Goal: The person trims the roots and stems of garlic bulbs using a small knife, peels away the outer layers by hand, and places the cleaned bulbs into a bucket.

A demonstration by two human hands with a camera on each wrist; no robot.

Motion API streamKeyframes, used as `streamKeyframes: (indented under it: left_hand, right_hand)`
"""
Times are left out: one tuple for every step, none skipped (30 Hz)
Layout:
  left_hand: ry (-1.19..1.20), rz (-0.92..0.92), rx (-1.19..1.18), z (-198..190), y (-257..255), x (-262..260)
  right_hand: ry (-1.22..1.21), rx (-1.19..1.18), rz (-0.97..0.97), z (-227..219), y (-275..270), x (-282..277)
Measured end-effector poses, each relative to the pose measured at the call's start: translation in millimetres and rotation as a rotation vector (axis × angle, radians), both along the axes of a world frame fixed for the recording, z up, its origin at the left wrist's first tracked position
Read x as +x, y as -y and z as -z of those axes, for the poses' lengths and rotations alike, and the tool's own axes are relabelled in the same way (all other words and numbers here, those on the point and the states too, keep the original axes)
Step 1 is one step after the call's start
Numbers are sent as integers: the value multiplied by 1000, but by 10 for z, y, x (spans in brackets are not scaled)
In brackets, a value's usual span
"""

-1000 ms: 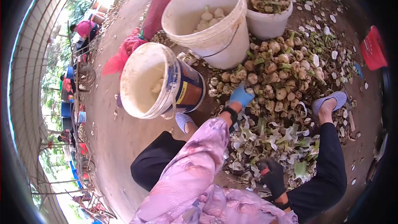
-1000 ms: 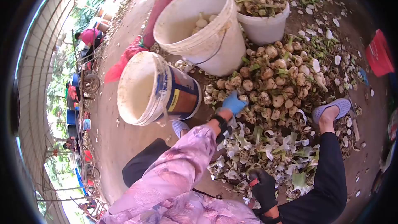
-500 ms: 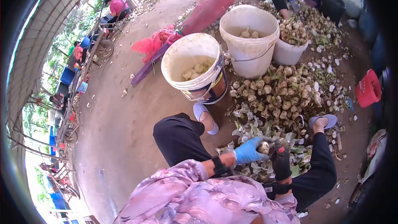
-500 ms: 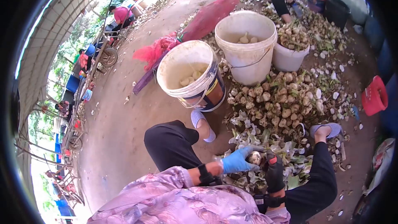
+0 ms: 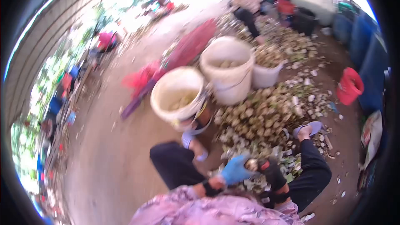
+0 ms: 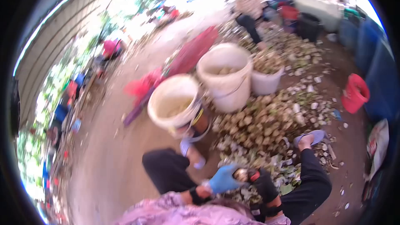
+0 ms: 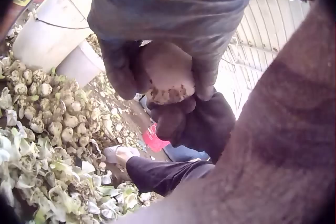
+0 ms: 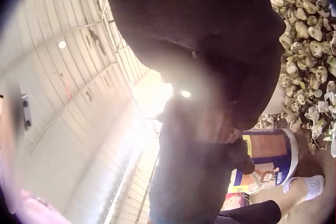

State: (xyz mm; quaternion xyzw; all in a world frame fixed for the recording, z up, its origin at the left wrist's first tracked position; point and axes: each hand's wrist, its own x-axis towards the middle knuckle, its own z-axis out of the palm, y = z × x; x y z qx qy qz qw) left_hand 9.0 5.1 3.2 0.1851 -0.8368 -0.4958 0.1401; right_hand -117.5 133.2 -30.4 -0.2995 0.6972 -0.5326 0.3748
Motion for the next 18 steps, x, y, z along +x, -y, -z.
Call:
streamKeyframes:
  left_hand:
    - [8,0,26,5,-5,-7]
    - [33,24,82,3,27,-13]
    - [47,7,171,5,32,-26]
    - [44,24,369,73,41,-28]
    - [99,42,415,-57,39,-44]
    - [102,64,448,-66,58,-57]
    - [109,78,487,-61,61,-50]
    - [114,85,482,-68,43,-56]
    - [75,73,506,-69,14,-62]
    - [36,62,531,-65,-8,-69]
    - [41,65,534,-43,-8,-83]
    - [35,20,633,4,11,-106]
    - [29,-29,735,66,32,-130]
    - [63,53,1120,133,133,-146]
    - [192,-16,1501,-179,114,-117]
    - [176,357,1816,-19,234,-97]
    - [145,758,2100,154,323,-84]
    - [290,242,1778,-57,229,-153]
  right_hand:
    - [172,-193,52,-76,11,55]
    - [40,-54,-31,-254,-7,14]
    - [167,-10,-42,-202,-6,-12]
    - [220,-44,-41,-217,-27,-33]
    - [278,-71,-54,-227,-44,-37]
    - [271,-85,-38,-177,-48,-39]
    - [267,-147,-31,-106,-47,-34]
    - [266,-206,-26,-113,-40,-25]
    - [269,-209,-20,-140,-27,-4]
    - [297,-245,59,-188,-2,30]
    - [325,-278,138,-225,2,56]
    - [358,-281,112,-104,-18,38]
    - [392,-281,85,59,-40,-3]
    - [591,-257,33,108,-52,-56]
    - [372,-285,-53,-332,-80,-49]
    - [296,-264,-85,-269,-121,-55]
    - [224,-243,-116,-203,-165,-47]
    - [27,-239,-136,-258,-174,-37]
